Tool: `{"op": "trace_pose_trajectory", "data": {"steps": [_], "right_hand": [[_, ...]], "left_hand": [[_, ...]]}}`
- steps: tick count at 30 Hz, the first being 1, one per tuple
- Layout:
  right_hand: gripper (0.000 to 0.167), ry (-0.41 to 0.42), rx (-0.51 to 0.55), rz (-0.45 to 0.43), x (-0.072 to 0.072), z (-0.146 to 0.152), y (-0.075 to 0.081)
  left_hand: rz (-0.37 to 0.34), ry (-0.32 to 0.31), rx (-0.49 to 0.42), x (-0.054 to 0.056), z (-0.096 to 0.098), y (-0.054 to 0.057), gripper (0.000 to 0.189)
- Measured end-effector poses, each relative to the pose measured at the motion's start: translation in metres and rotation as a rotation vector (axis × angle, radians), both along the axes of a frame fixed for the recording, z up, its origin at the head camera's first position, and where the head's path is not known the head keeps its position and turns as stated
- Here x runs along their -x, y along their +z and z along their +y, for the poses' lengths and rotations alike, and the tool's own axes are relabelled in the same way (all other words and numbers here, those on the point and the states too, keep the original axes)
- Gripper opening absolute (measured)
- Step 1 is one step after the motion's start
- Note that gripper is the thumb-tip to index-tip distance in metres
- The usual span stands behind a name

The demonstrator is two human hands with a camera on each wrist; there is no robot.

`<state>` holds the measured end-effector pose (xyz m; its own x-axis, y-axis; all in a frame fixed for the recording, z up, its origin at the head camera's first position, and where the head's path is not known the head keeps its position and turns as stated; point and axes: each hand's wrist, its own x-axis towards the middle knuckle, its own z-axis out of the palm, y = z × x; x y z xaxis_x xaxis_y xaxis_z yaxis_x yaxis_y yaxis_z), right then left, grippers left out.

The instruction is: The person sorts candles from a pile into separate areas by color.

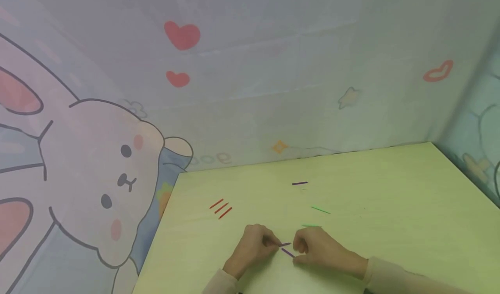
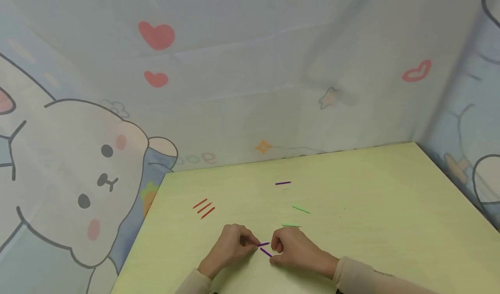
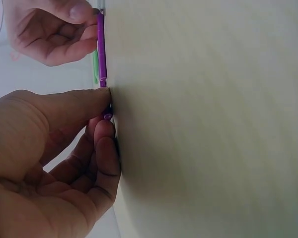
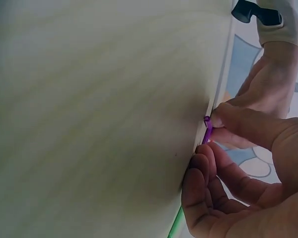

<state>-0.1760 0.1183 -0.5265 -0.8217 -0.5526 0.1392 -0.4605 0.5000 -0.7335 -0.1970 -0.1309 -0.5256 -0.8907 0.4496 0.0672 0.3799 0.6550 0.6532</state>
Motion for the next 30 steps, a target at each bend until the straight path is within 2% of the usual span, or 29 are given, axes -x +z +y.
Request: {"op": "trace_pose_trajectory", "data": {"steps": [8, 18, 30], "right_hand": [[0.022, 0.005, -0.004, 0.036, 0.0, 0.002, -0.002], [0.022, 0.012, -0.021, 0.021, 0.002, 0.005, -0.001], [0.021, 0.029, -0.046, 0.025, 0.005, 0.001, -0.001]], "left_hand": [[0.006, -0.01, -0.006, 0.002, 0.003, -0.001, 0.018], [0.003, -0.02, -0.005, 0.006, 0.005, -0.002, 0.018], [0.0, -0.11, 0.036, 0.009, 0.0, 0.013, 0.015]]}}
